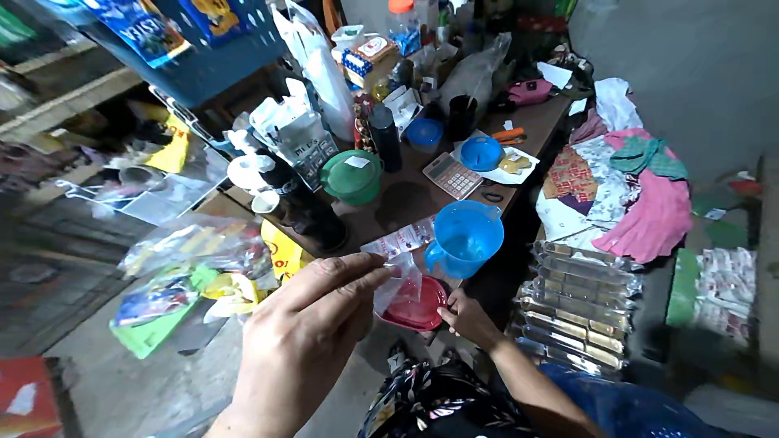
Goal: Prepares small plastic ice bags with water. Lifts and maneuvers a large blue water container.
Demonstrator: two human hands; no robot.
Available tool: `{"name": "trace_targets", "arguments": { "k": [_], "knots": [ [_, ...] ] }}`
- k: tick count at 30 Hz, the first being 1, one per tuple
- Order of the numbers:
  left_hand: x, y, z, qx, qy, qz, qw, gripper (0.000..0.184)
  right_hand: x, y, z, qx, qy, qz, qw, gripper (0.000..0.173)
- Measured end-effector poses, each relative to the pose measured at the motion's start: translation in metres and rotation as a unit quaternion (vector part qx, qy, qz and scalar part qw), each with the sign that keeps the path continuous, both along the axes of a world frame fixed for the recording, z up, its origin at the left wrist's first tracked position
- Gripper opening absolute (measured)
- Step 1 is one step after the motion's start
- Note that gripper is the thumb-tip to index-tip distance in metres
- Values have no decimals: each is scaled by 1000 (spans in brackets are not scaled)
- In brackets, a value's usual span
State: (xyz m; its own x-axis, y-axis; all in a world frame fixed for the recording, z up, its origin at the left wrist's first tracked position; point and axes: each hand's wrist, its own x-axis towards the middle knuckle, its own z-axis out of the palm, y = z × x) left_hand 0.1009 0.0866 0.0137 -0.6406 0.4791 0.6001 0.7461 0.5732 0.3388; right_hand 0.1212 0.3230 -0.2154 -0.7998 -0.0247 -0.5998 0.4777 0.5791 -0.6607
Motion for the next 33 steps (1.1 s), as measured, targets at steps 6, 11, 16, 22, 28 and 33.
{"name": "trace_targets", "arguments": {
  "k": [6,11,16,22,28,33],
  "knots": [
    [-10,2,-26,19,-8,-56,998,18,-4,-14,-6,10,-2,-25,1000,35],
    [-12,1,-67,14,-46,-94,994,20,3,-20,9,23,131,-138,982,33],
    [-9,-1,-117,-28,-102,-84,991,18,-7,-31,12,-146,245,-298,911,49],
    [-13,-1,-151,-41,-145,-45,988,16,-26,-56,16,-244,246,-266,900,64],
    [-18,2,-163,-45,-198,-29,979,16,-39,-65,8,-243,287,-321,869,51],
    [-23,9,-165,-32,-245,-19,969,18,-7,-50,9,-175,324,-427,826,47]
  ]
}}
